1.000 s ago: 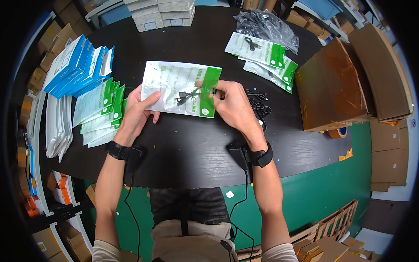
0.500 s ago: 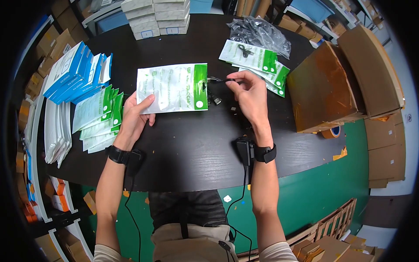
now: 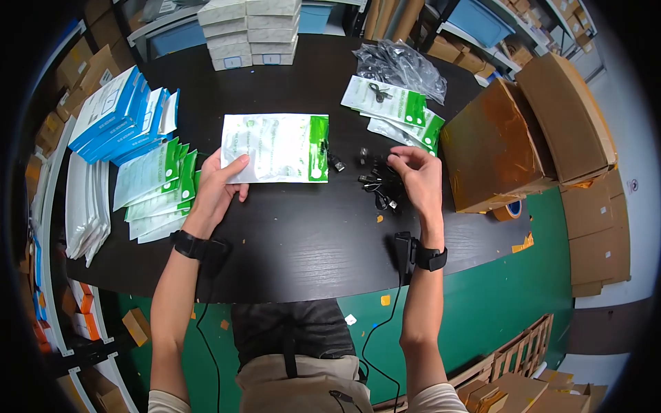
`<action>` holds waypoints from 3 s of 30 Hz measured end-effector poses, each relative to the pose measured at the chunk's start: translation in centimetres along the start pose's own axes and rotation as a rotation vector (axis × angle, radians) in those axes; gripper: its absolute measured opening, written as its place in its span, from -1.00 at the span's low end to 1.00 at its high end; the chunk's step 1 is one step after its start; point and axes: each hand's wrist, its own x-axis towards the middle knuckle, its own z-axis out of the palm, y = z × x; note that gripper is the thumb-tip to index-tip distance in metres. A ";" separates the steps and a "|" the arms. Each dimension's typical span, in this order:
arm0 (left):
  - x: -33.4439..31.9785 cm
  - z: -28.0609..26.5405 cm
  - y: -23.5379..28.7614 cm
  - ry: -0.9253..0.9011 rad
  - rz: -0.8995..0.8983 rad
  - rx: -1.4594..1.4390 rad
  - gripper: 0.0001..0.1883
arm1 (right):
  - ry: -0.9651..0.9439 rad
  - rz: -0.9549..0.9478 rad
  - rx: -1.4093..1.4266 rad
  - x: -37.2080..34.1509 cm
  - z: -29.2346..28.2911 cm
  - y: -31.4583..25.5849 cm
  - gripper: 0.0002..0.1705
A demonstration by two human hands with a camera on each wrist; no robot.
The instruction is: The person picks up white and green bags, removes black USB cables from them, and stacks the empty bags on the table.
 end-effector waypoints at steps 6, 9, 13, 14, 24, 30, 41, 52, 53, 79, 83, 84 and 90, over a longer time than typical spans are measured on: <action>-0.5 0.2 0.3 -0.015 0.055 -0.021 -0.73 | 0.061 -0.171 -0.219 -0.7 0.0 -0.1 -0.76; -3.0 -0.7 3.2 0.014 0.120 -0.002 -0.71 | 0.068 -0.152 -0.263 -0.5 -0.5 -2.0 -0.78; -7.8 -1.8 7.9 0.200 0.207 0.168 -0.64 | -0.020 -0.016 -0.087 -0.7 -1.8 -3.7 -0.76; -8.9 -2.6 9.2 0.283 0.245 0.246 -0.59 | -0.055 -0.079 -0.136 0.1 -1.8 -3.9 -0.76; -12.1 -13.3 11.9 0.784 0.084 1.023 -0.42 | -0.168 -0.279 -0.739 11.9 1.9 -0.8 -0.47; -12.6 -13.5 11.7 0.888 0.409 1.827 -0.48 | -0.157 -0.199 -0.958 14.8 3.8 2.8 -0.37; -8.1 2.2 6.9 -0.415 -0.126 0.407 -0.65 | -0.302 -0.253 -1.119 11.5 3.9 -1.8 -0.59; 1.0 1.2 -0.5 -0.298 -0.194 -0.249 -0.56 | -0.285 -0.816 -0.753 -1.4 8.7 -7.0 -0.61; 1.5 0.5 -0.9 -0.286 -0.193 -0.244 -0.56 | -0.335 -0.857 -0.672 -1.3 9.3 -6.8 -0.59; 0.6 -0.2 -0.2 -0.121 -0.063 -0.124 -0.65 | -0.577 0.035 0.590 0.9 6.9 -6.3 -0.60; 0.6 -0.2 -0.3 -0.109 -0.068 -0.119 -0.66 | -0.561 0.044 0.572 0.9 6.9 -6.3 -0.57; 0.6 -0.2 -0.2 -0.105 -0.067 -0.119 -0.66 | -0.562 0.045 0.571 0.8 7.0 -6.4 -0.57; 0.6 -0.2 -0.2 -0.092 -0.058 -0.110 -0.68 | -0.400 -0.017 0.484 0.9 7.9 -6.1 -0.44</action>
